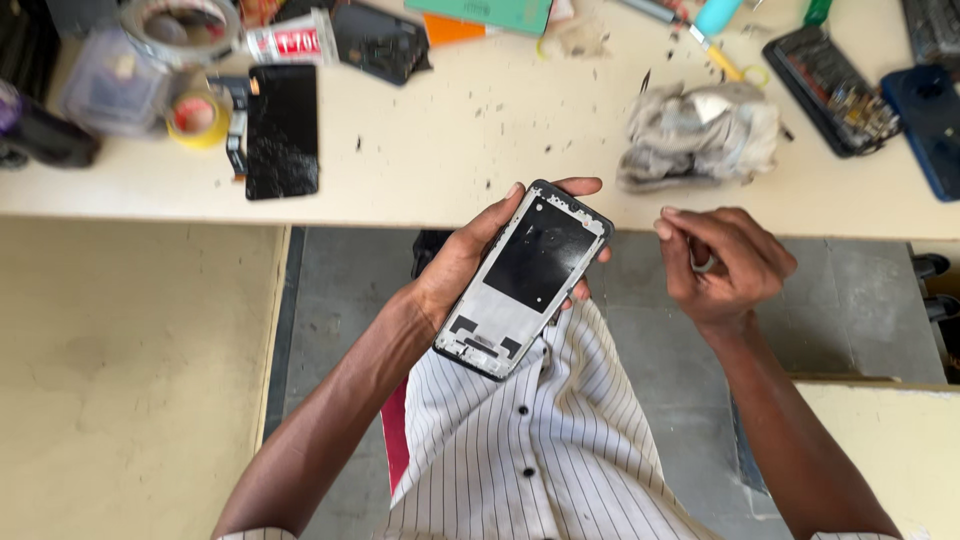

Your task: The person cleans the frame of a mobile phone chassis using a cloth and a thin tool. They then handle a replacement screen panel and its ribbon cables over the workbench.

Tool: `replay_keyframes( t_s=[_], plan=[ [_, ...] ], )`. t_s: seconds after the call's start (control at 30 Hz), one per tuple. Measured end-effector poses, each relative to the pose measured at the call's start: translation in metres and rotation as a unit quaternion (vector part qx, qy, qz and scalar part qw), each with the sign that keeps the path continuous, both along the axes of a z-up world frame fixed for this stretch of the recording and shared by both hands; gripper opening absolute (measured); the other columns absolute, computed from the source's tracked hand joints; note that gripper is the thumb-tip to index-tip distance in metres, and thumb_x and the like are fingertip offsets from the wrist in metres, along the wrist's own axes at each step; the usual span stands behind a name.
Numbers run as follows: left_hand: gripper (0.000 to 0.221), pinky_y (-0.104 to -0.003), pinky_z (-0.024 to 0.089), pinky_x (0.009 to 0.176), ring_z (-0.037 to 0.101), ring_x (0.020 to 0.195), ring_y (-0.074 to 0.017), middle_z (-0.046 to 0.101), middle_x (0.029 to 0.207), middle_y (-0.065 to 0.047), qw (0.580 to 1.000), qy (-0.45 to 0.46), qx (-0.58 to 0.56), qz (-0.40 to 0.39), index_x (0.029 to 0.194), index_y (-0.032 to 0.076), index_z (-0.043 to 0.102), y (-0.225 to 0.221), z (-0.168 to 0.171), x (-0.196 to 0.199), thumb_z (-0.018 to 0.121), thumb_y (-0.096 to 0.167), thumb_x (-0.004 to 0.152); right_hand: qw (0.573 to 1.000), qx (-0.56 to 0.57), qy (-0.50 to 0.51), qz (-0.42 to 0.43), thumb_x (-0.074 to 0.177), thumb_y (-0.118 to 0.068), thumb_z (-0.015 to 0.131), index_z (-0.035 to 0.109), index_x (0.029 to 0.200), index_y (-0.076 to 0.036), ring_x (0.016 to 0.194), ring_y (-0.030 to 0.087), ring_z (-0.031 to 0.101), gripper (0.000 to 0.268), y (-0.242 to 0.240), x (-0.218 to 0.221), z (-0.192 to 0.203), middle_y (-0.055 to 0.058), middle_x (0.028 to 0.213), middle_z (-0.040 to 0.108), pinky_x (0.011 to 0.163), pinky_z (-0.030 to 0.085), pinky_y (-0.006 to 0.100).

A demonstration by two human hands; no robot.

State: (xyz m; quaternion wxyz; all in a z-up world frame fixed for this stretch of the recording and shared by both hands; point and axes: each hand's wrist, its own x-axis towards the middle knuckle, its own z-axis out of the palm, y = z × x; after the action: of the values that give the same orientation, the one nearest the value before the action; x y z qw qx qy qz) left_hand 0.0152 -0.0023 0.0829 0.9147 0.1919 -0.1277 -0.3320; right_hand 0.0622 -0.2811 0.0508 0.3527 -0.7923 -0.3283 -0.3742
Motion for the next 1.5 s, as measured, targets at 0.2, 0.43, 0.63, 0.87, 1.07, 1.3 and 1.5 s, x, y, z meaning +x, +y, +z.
replay_keyframes(
  t_s=[0.2, 0.43, 0.63, 0.87, 1.07, 1.3, 1.5],
  plan=[
    [0.072, -0.037, 0.064, 0.087, 0.074, 0.097, -0.0323, 0.066, 0.127, -0.027, 0.999, -0.026, -0.009, 0.016, 0.17, 0.009, 0.03, -0.002, 0.024, 0.025, 0.039, 0.054, 0.114, 1.0, 0.01, -0.001, -0.017, 0.101, 0.002, 0.084, 0.077, 0.109, 0.001, 0.054, 0.007, 0.053, 0.011, 0.012, 0.058, 0.031, 0.01, 0.088, 0.072, 0.048, 0.034, 0.022],
    [0.067, -0.038, 0.065, 0.085, 0.073, 0.099, -0.0305, 0.065, 0.129, -0.025, 0.997, -0.027, 0.017, 0.069, 0.166, 0.016, 0.031, -0.001, 0.023, 0.058, 0.035, 0.055, 0.111, 0.998, -0.01, 0.069, 0.006, 0.108, -0.002, 0.079, 0.076, 0.111, 0.002, 0.064, 0.009, 0.058, 0.006, 0.03, 0.073, 0.065, 0.01, 0.09, 0.072, 0.056, 0.039, 0.022],
    [0.075, -0.035, 0.065, 0.082, 0.074, 0.097, -0.0274, 0.067, 0.13, -0.023, 0.99, -0.007, 0.081, 0.117, 0.15, 0.0, 0.049, -0.004, 0.014, 0.09, 0.029, 0.06, 0.11, 0.963, 0.066, 0.233, 0.116, 0.104, -0.002, 0.07, 0.074, 0.117, -0.001, 0.088, 0.01, 0.068, 0.014, 0.055, 0.082, 0.088, 0.011, 0.107, 0.071, 0.072, 0.054, 0.022],
    [0.077, -0.034, 0.064, 0.086, 0.072, 0.102, -0.0223, 0.067, 0.134, -0.016, 0.985, -0.03, 0.088, 0.144, 0.149, 0.003, 0.051, 0.002, 0.005, 0.118, 0.027, 0.064, 0.108, 0.952, -0.232, 0.184, -0.073, 0.076, -0.016, 0.09, 0.081, 0.101, -0.006, 0.081, 0.025, 0.07, 0.029, 0.043, 0.102, 0.083, 0.01, 0.093, 0.077, 0.082, 0.049, 0.044],
    [0.08, -0.044, 0.062, 0.096, 0.067, 0.116, -0.023, 0.064, 0.139, -0.01, 0.977, -0.026, 0.127, 0.171, 0.153, 0.011, 0.044, 0.006, 0.003, 0.134, 0.026, 0.068, 0.1, 0.928, -0.295, 0.184, -0.134, 0.079, -0.01, 0.085, 0.081, 0.101, -0.01, 0.098, 0.026, 0.071, 0.023, 0.01, 0.125, 0.081, 0.009, 0.103, 0.076, 0.096, 0.053, 0.042],
    [0.081, -0.041, 0.066, 0.082, 0.077, 0.095, -0.0298, 0.064, 0.129, -0.02, 0.975, -0.049, 0.111, 0.188, 0.148, 0.012, 0.044, 0.013, -0.003, 0.154, 0.03, 0.072, 0.095, 0.947, -0.073, 0.312, 0.025, 0.097, -0.013, 0.072, 0.076, 0.118, -0.01, 0.089, 0.016, 0.073, 0.021, 0.064, 0.129, 0.076, 0.008, 0.111, 0.077, 0.077, 0.061, 0.031],
    [0.039, -0.032, 0.066, 0.075, 0.072, 0.09, -0.0202, 0.07, 0.115, -0.019, 0.91, -0.061, 0.246, 0.328, 0.139, -0.002, 0.061, 0.017, -0.028, 0.171, 0.067, 0.021, 0.108, 0.898, 0.034, 0.431, 0.085, 0.098, -0.021, 0.07, 0.068, 0.127, -0.003, 0.088, 0.014, 0.074, 0.034, 0.091, 0.155, 0.056, 0.008, 0.102, 0.075, 0.076, 0.062, 0.028]
  ],
)
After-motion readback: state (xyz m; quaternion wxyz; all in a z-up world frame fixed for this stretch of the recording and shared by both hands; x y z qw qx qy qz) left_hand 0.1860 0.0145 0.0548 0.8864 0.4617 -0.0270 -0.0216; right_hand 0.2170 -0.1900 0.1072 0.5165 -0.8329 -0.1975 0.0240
